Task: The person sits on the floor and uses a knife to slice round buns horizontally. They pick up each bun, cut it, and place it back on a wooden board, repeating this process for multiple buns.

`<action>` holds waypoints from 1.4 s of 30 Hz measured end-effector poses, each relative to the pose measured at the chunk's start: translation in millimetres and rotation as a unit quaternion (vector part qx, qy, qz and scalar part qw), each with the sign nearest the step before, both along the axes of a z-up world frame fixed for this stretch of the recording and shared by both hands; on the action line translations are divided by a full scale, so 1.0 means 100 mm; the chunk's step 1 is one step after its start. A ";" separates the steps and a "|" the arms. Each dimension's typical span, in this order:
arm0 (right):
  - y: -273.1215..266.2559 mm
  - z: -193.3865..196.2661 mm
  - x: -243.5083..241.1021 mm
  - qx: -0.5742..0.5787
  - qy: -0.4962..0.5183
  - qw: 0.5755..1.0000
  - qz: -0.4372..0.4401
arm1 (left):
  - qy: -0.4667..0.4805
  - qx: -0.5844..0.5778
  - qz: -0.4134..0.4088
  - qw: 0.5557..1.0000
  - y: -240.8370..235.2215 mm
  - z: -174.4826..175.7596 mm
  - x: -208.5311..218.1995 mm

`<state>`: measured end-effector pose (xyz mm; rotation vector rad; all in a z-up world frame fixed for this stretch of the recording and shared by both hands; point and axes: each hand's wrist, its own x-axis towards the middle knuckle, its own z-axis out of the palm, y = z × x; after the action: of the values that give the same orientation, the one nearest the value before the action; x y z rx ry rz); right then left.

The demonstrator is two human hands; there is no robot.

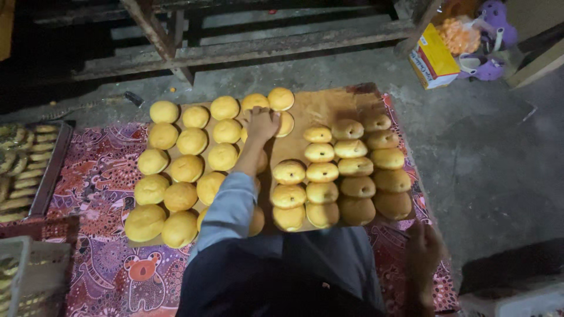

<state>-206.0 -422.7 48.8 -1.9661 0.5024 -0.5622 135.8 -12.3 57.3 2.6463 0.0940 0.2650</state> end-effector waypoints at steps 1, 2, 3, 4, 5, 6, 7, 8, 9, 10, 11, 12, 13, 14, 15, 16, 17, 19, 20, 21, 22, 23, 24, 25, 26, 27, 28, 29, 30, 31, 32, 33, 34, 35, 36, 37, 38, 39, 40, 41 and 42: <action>0.01 -0.01 0.02 0.032 -0.006 0.999 0.018 | 0.081 0.044 0.020 0.996 -0.03 0.09 0.03; 0.03 -0.03 0.04 0.029 0.012 0.999 0.016 | 0.161 0.089 0.040 0.982 -0.09 0.16 0.03; 0.10 -0.05 0.06 0.025 0.029 0.999 0.015 | 0.117 0.085 0.027 0.989 -0.15 0.21 0.01; 0.18 -0.07 0.09 0.022 0.046 0.999 0.013 | 0.072 0.082 0.014 0.994 -0.19 0.24 -0.04; 0.26 -0.07 0.11 0.031 0.024 0.999 0.029 | 0.027 0.078 0.001 0.997 -0.23 0.25 -0.09; 0.33 -0.07 0.13 0.040 0.002 0.998 0.045 | 0.027 0.016 -0.030 0.999 -0.27 0.24 -0.15; 0.41 -0.05 0.15 0.049 -0.021 0.997 0.062 | 0.028 -0.045 -0.062 0.997 -0.30 0.20 -0.26; 0.49 -0.03 0.16 0.061 -0.015 0.994 0.092 | 0.028 -0.105 -0.092 0.990 -0.31 0.14 -0.39; 0.57 0.01 0.18 0.072 -0.010 0.990 0.121 | -0.029 -0.171 -0.092 0.981 -0.33 0.09 -0.52; 0.65 0.06 0.21 0.083 -0.006 0.985 0.152 | -0.086 -0.235 -0.090 0.964 -0.33 0.05 -0.65; 0.74 0.12 0.25 0.114 0.001 0.977 0.181 | -0.144 -0.297 -0.088 0.940 -0.32 0.02 -0.81; 0.83 0.20 0.29 0.145 0.007 0.967 0.211 | -0.157 -0.417 -0.079 0.892 -0.32 0.01 -0.97; 0.94 0.27 0.32 0.175 0.012 0.954 0.241 | -0.168 -0.530 -0.070 0.828 -0.32 0.02 -1.16; 1.04 0.35 0.32 0.187 -0.020 0.944 0.272 | -0.174 -0.634 -0.058 0.751 -0.32 0.03 -1.37; 1.16 0.43 0.31 0.199 -0.052 0.931 0.302 | -0.110 -0.726 -0.040 0.678 -0.27 0.06 -1.62; 1.27 0.51 0.31 0.210 -0.085 0.915 0.333 | -0.046 -0.805 -0.022 0.591 -0.23 0.10 -1.89; 1.37 0.61 0.31 0.141 -0.116 0.922 0.341 | -0.037 -0.827 -0.012 0.561 -0.22 0.16 -2.10; 1.56 0.81 0.32 0.003 -0.180 0.918 0.353 | -0.022 -0.866 0.007 0.499 -0.22 0.29 -2.45; 1.65 0.90 0.28 0.012 -0.155 0.922 0.354 | -0.026 -0.869 -0.024 0.493 -0.22 0.35 -2.65; 1.73 0.98 0.24 0.021 -0.130 0.926 0.354 | -0.031 -0.871 -0.054 0.487 -0.22 0.40 -2.84; 1.80 1.06 0.20 0.029 -0.104 0.929 0.355 | -0.035 -0.873 -0.085 0.479 -0.22 0.45 -2.99; 1.85 1.12 0.17 0.020 -0.105 0.927 0.360 | -0.035 -0.874 -0.096 0.474 -0.18 0.49 -3.08; 1.87 1.16 0.11 0.010 -0.101 0.926 0.365 | -0.033 -0.877 -0.104 0.468 -0.17 0.52 -3.19; 1.90 1.18 0.05 0.001 -0.098 0.924 0.370 | -0.032 -0.879 -0.112 0.462 -0.16 0.54 -3.30; 1.92 1.21 0.03 -0.030 -0.137 0.920 0.366 | -0.033 -0.874 -0.107 0.473 -0.13 0.57 -3.36; 1.93 1.23 0.00 -0.060 -0.176 0.914 0.361 | -0.034 -0.869 -0.102 0.484 -0.11 0.60 -3.41; 1.94 1.22 -0.01 -0.088 -0.213 0.906 0.355 | -0.035 -0.863 -0.095 0.495 -0.10 0.63 -3.46; 1.93 1.21 -0.02 -0.107 -0.223 0.900 0.360 | -0.037 -0.847 -0.099 0.521 -0.10 0.66 -3.49; 1.92 1.19 -0.05 -0.125 -0.231 0.894 0.363 | -0.037 -0.831 -0.101 0.546 -0.10 0.68 -3.56; 1.91 1.16 -0.06 -0.143 -0.238 0.888 0.366 | -0.036 -0.814 -0.103 0.571 -0.12 0.70 -3.61; 1.89 1.13 -0.05 -0.169 -0.254 0.877 0.371 | -0.037 -0.793 -0.097 0.601 -0.15 0.74 -3.64; 1.89 1.10 -0.01 -0.195 -0.270 0.865 0.375 | -0.039 -0.771 -0.090 0.630 -0.19 0.77 -3.66; 1.88 1.07 -0.01 -0.220 -0.283 0.854 0.376 | -0.037 -0.748 -0.084 0.658 -0.24 0.80 -3.70; 1.86 1.03 -0.03 -0.208 -0.255 0.858 0.395 | -0.028 -0.733 -0.095 0.673 -0.29 0.83 -3.74; 1.85 1.00 -0.03 -0.195 -0.226 0.860 0.413 | -0.019 -0.718 -0.106 0.687 -0.33 0.85 -3.76; 1.84 0.97 -0.02 -0.183 -0.197 0.862 0.430 | -0.010 -0.703 -0.118 0.702 -0.35 0.88 -3.76; 1.82 0.95 -0.02 -0.172 -0.187 0.860 0.443 | -0.005 -0.710 -0.124 0.694 -0.37 0.90 -3.76; 1.79 0.93 0.01 -0.162 -0.176 0.857 0.456 | -0.001 -0.716 -0.130 0.685 -0.38 0.91 -3.75; 1.77 0.90 0.02 -0.149 -0.164 0.854 0.470 | 0.005 -0.723 -0.133 0.678 -0.39 0.91 -3.75; 1.73 0.89 0.04 -0.095 -0.133 0.868 0.470 | 0.020 -0.738 -0.125 0.663 -0.39 0.89 -3.76; 1.70 0.89 0.09 -0.041 -0.103 0.877 0.468 | 0.034 -0.751 -0.118 0.649 -0.37 0.88 -3.74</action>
<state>-196.8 -253.1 137.7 -1.9210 -0.6156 -0.1528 -238.1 -49.6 145.4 0.9453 -0.0232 -0.0495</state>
